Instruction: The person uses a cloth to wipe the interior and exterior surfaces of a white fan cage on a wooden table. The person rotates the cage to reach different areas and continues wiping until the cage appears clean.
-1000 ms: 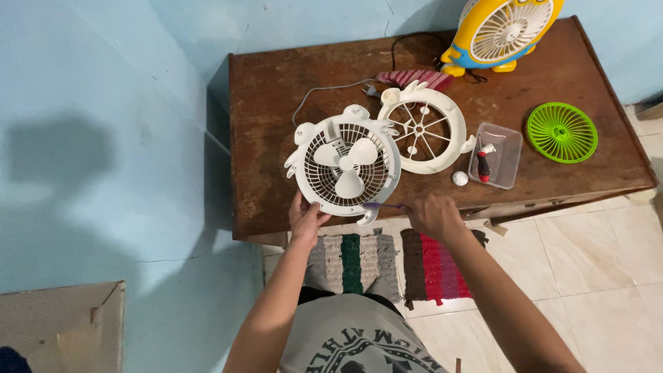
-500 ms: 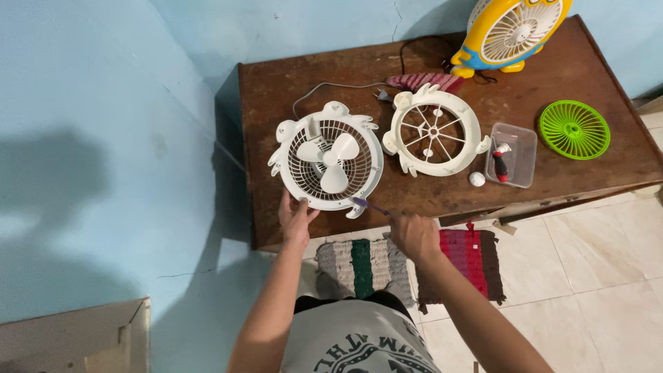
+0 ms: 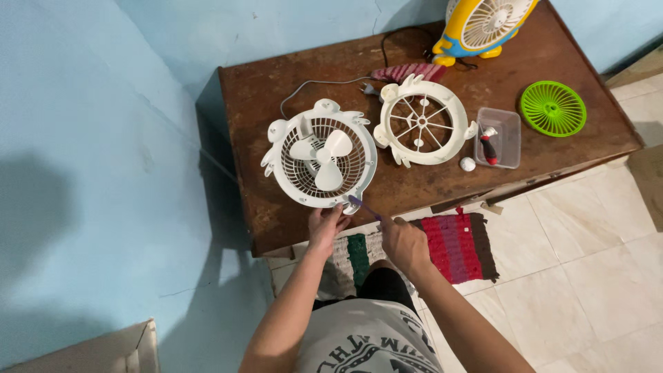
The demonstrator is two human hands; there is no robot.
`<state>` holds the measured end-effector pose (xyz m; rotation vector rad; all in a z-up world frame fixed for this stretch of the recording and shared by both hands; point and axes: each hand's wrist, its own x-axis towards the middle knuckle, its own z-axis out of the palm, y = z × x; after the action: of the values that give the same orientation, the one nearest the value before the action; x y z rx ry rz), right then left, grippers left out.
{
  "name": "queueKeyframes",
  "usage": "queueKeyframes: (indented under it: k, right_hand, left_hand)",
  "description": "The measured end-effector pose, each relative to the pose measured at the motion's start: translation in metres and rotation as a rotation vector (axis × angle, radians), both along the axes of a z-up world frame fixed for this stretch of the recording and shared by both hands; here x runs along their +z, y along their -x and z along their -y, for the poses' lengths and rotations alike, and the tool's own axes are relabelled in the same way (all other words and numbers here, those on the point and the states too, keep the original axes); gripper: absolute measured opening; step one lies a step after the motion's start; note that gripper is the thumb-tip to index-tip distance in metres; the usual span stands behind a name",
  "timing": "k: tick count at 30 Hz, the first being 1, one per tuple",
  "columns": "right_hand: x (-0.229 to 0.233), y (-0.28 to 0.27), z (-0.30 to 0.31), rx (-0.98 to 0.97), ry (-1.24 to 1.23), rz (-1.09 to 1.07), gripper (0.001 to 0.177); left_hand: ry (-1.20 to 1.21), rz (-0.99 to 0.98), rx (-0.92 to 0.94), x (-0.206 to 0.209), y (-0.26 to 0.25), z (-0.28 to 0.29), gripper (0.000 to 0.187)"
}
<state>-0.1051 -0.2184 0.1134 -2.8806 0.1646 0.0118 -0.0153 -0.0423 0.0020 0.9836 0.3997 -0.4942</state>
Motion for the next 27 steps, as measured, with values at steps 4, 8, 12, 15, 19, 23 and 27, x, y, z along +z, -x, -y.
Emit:
queueKeyframes:
  k: [4,8,12,15,19,23,27]
  right_hand:
    - [0.009,0.000,0.010,-0.016,0.131,-0.036,0.022]
    - [0.011,-0.006,0.012,0.100,0.313,-0.007,0.020]
    - [0.015,-0.018,0.013,0.268,0.467,-0.111,0.018]
    - [0.016,-0.028,0.011,0.195,0.437,-0.230,0.017]
    - [0.011,-0.024,0.000,0.122,0.326,-0.221,0.018]
    - [0.007,-0.014,-0.002,0.075,0.245,-0.384,0.020]
    - [0.002,-0.010,0.009,-0.018,0.173,-0.281,0.022]
  left_hand:
    - [-0.007,-0.081,0.022,0.001,0.001,0.009,0.037]
    - [-0.009,-0.074,0.058,0.002,0.004,0.013,0.036]
    - [-0.040,-0.039,0.047,0.007,0.004,0.012,0.036]
    - [-0.064,0.020,0.053,0.006,0.006,0.014,0.041]
    - [-0.094,0.012,0.035,0.000,0.008,0.018,0.039]
    - [-0.173,0.022,0.023,-0.006,0.011,0.019,0.044]
    - [-0.178,0.053,-0.005,-0.010,0.015,0.016,0.044]
